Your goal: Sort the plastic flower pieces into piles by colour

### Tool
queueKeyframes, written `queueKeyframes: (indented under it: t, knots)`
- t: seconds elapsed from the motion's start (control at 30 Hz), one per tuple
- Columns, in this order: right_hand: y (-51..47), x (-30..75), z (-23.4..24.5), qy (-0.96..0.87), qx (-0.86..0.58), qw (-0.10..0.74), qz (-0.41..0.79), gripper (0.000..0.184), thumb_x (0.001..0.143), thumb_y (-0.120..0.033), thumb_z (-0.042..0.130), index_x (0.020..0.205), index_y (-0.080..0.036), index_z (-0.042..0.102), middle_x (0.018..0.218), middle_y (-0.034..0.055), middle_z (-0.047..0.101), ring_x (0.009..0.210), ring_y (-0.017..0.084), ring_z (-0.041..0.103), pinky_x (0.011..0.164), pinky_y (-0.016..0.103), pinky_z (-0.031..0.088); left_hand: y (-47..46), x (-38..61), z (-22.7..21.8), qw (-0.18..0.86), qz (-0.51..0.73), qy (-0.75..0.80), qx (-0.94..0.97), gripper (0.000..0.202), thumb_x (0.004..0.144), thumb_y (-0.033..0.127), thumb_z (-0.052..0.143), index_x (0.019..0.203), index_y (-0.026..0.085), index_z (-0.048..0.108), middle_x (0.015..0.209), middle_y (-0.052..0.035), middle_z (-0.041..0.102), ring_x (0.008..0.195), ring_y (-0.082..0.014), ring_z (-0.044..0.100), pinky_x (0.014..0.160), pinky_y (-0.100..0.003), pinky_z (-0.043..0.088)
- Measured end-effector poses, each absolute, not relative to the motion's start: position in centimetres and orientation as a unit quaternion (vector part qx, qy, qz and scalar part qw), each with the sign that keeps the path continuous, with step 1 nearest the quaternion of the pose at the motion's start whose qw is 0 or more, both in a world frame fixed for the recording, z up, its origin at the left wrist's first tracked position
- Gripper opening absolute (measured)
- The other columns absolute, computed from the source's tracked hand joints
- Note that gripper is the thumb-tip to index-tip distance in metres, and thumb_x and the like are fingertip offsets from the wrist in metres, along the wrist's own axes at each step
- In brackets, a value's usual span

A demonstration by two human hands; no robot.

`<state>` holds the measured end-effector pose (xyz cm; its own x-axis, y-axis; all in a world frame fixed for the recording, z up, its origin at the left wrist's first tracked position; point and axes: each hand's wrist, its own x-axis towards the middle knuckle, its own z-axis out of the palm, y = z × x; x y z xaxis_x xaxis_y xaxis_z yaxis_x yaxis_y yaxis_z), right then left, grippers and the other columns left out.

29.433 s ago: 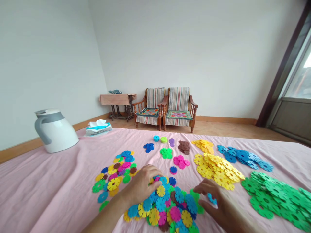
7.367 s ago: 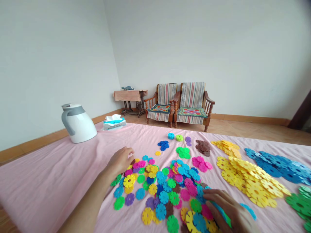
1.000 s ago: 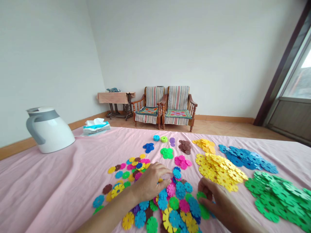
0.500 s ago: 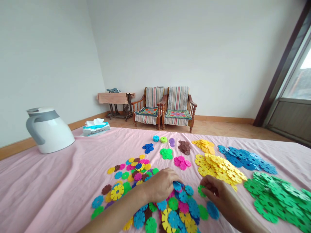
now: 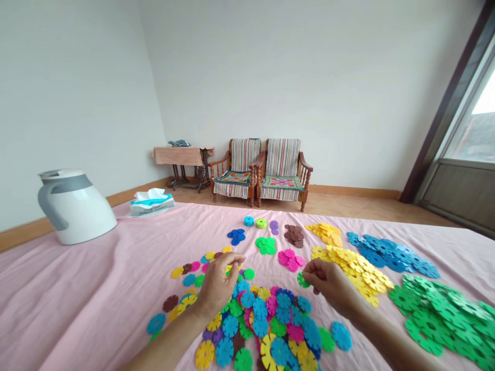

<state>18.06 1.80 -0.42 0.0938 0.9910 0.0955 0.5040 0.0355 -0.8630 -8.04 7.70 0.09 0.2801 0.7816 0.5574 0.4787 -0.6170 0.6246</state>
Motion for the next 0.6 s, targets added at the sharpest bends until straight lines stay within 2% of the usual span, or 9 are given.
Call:
queueKeyframes:
  t: [0.23, 0.3, 0.43, 0.5, 0.6]
  knots:
    - [8.8, 15.9, -0.2, -0.607, -0.668, 0.365, 0.228, 0.014, 0.070, -0.026, 0.063, 0.060, -0.018, 0.058, 0.050, -0.0041, 0.053, 0.051, 0.012, 0.053, 0.047, 0.023, 0.035, 7.8, -8.3, -0.5, 0.110, 0.439, 0.397, 0.799, 0.023, 0.082, 0.011, 0.045, 0.088, 0.017, 0.066, 0.086, -0.0052, 0.070, 0.085, -0.0177, 0.065, 0.079, -0.030, 0.051]
    - [10.3, 15.1, -0.1, -0.608, -0.683, 0.346, 0.208, 0.016, 0.075, -0.027, 0.064, 0.064, -0.016, 0.061, 0.058, -0.0029, 0.058, 0.057, 0.012, 0.056, 0.053, 0.023, 0.041, 7.7, -8.4, -0.4, 0.097, 0.440, 0.398, 0.799, 0.024, 0.082, 0.011, 0.045, 0.088, 0.017, 0.066, 0.087, -0.0055, 0.070, 0.086, -0.0182, 0.064, 0.080, -0.031, 0.050]
    - [11.8, 13.7, 0.0, -0.610, -0.705, 0.311, 0.183, 0.022, 0.088, -0.035, 0.055, 0.086, -0.014, 0.062, 0.084, 0.0002, 0.065, 0.071, 0.011, 0.060, 0.068, 0.029, 0.050, 8.0, -8.8, -0.4, 0.090, 0.435, 0.407, 0.798, 0.025, 0.081, 0.010, 0.045, 0.088, 0.017, 0.067, 0.085, -0.0058, 0.070, 0.084, -0.0188, 0.065, 0.079, -0.032, 0.050]
    - [11.9, 13.3, 0.2, -0.608, -0.712, 0.308, 0.169, 0.021, 0.088, -0.035, 0.055, 0.088, -0.015, 0.063, 0.086, 0.0011, 0.066, 0.075, 0.013, 0.061, 0.070, 0.031, 0.050, 8.1, -8.9, -0.3, 0.093, 0.434, 0.411, 0.796, 0.026, 0.080, 0.009, 0.045, 0.088, 0.017, 0.067, 0.085, -0.0055, 0.070, 0.084, -0.0186, 0.065, 0.078, -0.031, 0.051]
    - [11.1, 12.8, 0.5, -0.615, -0.707, 0.318, 0.148, 0.013, 0.084, -0.023, 0.055, 0.082, -0.016, 0.066, 0.082, 0.0043, 0.069, 0.078, 0.017, 0.063, 0.069, 0.029, 0.046, 8.3, -8.9, -0.4, 0.098, 0.441, 0.420, 0.787, 0.025, 0.080, 0.009, 0.045, 0.087, 0.018, 0.068, 0.086, -0.0053, 0.071, 0.085, -0.0181, 0.065, 0.079, -0.030, 0.051]
